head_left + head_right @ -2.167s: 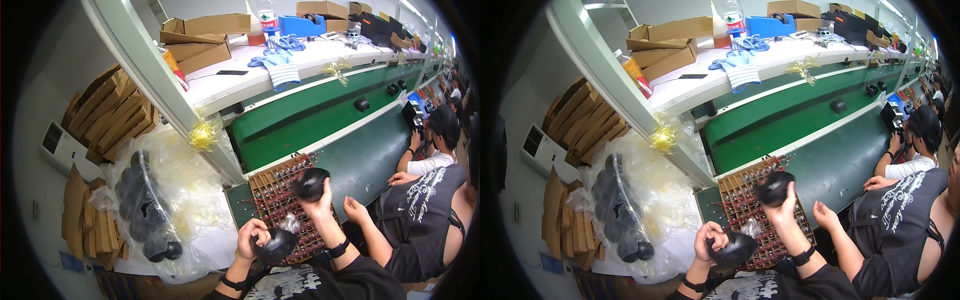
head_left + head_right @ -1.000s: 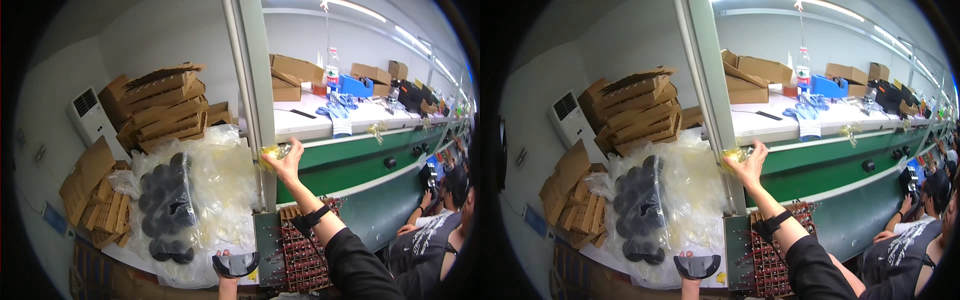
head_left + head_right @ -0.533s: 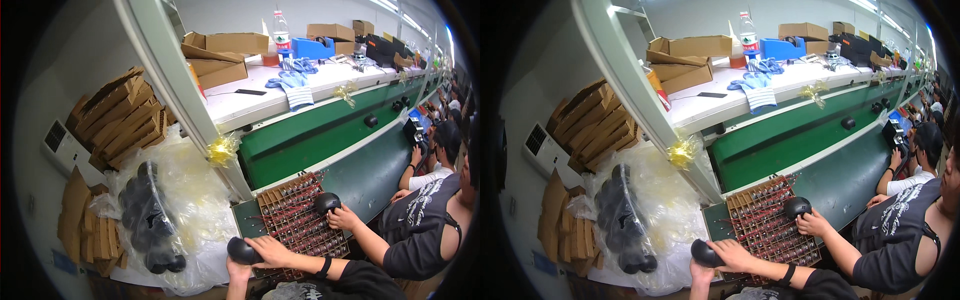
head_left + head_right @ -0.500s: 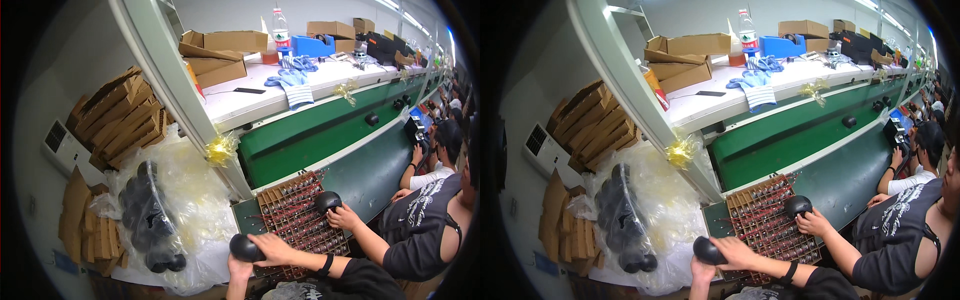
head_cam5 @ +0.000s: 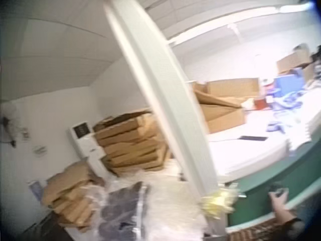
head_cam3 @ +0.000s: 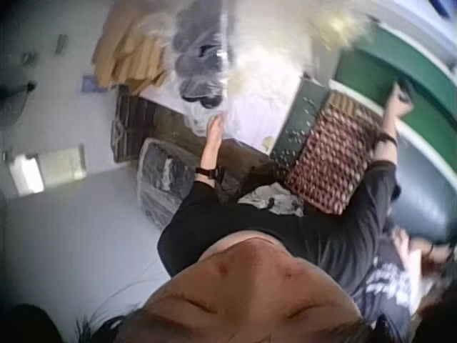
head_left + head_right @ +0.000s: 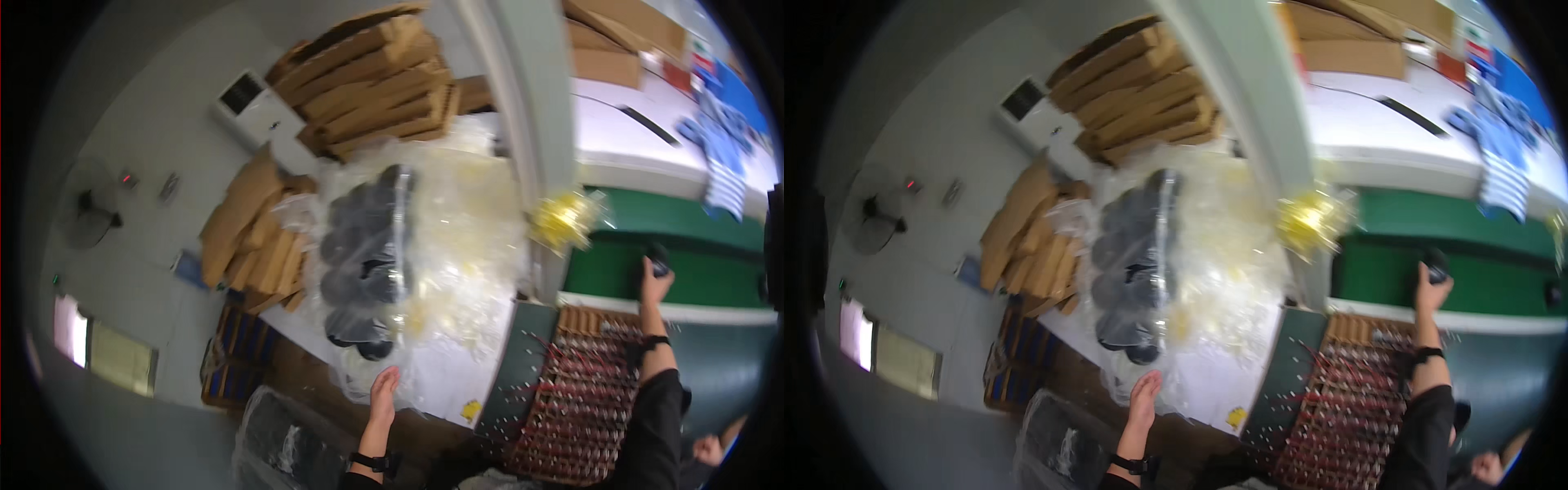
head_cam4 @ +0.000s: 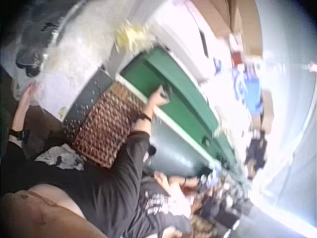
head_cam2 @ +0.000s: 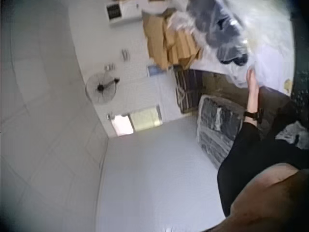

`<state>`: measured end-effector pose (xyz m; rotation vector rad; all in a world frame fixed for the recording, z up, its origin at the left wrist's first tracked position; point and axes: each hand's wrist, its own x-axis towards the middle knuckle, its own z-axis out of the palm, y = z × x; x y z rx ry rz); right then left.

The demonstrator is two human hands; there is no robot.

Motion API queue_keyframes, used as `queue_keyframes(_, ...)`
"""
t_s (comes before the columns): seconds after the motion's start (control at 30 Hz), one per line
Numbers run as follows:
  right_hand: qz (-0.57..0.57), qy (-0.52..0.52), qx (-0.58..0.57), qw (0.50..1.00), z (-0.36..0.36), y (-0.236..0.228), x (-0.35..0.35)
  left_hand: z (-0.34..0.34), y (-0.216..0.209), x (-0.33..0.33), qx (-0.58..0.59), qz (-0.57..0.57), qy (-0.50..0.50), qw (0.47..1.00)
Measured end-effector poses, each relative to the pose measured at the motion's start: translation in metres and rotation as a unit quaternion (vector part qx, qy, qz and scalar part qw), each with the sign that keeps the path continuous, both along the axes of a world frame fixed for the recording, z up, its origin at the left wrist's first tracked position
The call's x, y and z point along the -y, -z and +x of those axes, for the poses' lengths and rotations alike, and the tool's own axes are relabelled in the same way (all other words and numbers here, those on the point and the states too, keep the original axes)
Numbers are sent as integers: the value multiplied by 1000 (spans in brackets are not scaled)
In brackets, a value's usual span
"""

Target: Assembling black plastic product shells and internal components on a manufacturing line.

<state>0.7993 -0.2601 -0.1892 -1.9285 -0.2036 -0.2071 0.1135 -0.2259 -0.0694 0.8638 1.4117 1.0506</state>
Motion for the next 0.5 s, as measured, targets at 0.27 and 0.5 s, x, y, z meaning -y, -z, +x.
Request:
queue_keyframes(0.27,-341,90,-80,932,40,49,0,-110,56,-37,-363,125,31,923)
queue_keyframes(0.5,114,-159,-72,978,-145,-25,43,-92,78,-119,-481,189,5,856)
